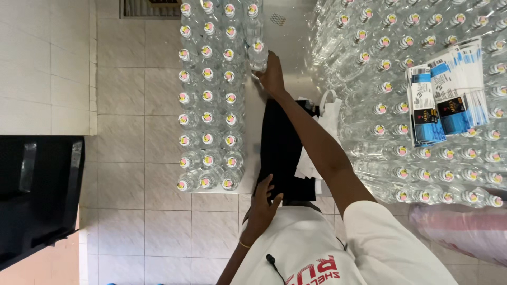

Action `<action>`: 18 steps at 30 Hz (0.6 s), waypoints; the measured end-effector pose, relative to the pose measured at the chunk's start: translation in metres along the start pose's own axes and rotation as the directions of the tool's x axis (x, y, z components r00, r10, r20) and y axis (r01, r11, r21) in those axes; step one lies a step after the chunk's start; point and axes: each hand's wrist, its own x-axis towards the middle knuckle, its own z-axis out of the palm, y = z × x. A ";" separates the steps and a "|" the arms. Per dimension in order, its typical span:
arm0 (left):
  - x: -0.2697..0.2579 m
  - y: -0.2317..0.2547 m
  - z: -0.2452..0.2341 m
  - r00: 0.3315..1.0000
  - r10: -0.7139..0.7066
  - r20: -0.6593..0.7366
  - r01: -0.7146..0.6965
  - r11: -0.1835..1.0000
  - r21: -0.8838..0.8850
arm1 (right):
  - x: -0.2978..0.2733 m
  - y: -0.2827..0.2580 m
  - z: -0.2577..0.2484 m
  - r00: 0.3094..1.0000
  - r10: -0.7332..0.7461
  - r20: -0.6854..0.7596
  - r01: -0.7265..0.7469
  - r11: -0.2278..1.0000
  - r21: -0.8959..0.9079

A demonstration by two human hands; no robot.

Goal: The person applies labels to clear plastic water bottles. They pick up a bottle, wrap a label around it, and place it on a table among other bottles. The process is repeated multiple times.

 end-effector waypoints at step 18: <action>0.107 0.121 0.012 0.944 0.201 -0.261 -0.327 0.657 -0.680 | -0.192 -0.189 -0.128 0.976 0.153 0.154 -0.204 0.890 0.408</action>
